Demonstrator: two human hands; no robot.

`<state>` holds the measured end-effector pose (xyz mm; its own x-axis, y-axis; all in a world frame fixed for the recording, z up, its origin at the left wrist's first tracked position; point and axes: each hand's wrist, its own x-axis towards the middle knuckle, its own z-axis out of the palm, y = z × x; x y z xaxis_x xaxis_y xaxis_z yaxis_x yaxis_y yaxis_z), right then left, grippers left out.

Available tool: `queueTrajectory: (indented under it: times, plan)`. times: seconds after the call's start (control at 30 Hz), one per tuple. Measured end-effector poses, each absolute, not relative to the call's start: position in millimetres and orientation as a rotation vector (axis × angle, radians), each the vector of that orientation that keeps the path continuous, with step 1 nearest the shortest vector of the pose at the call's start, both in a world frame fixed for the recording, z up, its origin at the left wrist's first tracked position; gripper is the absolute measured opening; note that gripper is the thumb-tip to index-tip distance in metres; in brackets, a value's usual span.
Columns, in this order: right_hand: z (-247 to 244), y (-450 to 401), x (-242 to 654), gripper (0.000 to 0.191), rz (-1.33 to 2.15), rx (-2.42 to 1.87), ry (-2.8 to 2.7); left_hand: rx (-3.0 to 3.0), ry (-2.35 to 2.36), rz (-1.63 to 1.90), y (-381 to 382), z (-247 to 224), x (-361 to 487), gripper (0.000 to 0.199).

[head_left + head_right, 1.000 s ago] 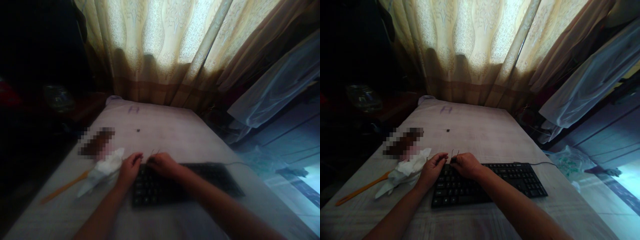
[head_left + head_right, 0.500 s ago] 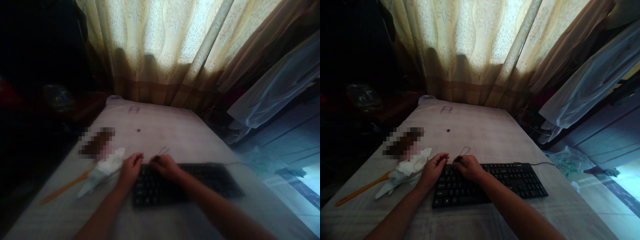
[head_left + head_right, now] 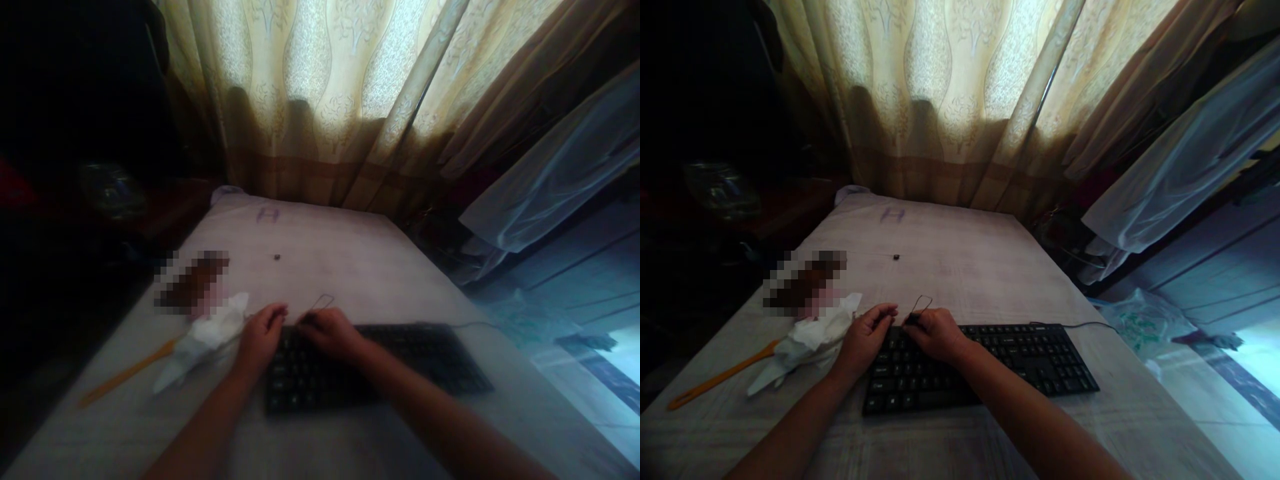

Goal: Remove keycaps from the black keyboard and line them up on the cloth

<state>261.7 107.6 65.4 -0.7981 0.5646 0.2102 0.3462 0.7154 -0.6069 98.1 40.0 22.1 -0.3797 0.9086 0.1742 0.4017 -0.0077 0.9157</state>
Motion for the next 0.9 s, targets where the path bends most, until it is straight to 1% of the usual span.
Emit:
queueTrajectory:
  times: [0.13,0.27,0.6,0.77,0.9]
  plan:
    - [68,111,260,0.012,0.603,-0.592,-2.604,1.361,1.779,1.373,39,22,98,0.025]
    - [69,116,257,0.013,0.503,-0.542,-2.729,1.368,1.768,1.379,39,21,98,0.026]
    - [56,115,262,0.014,0.478,-0.466,-2.660,1.403,1.771,1.404,42,17,97,0.025]
    - [52,118,260,0.013,0.593,-0.428,-2.596,1.403,1.784,1.400,42,16,96,0.026]
    - [52,119,257,0.012,0.562,-0.405,-2.578,1.405,1.785,1.390,41,17,96,0.026]
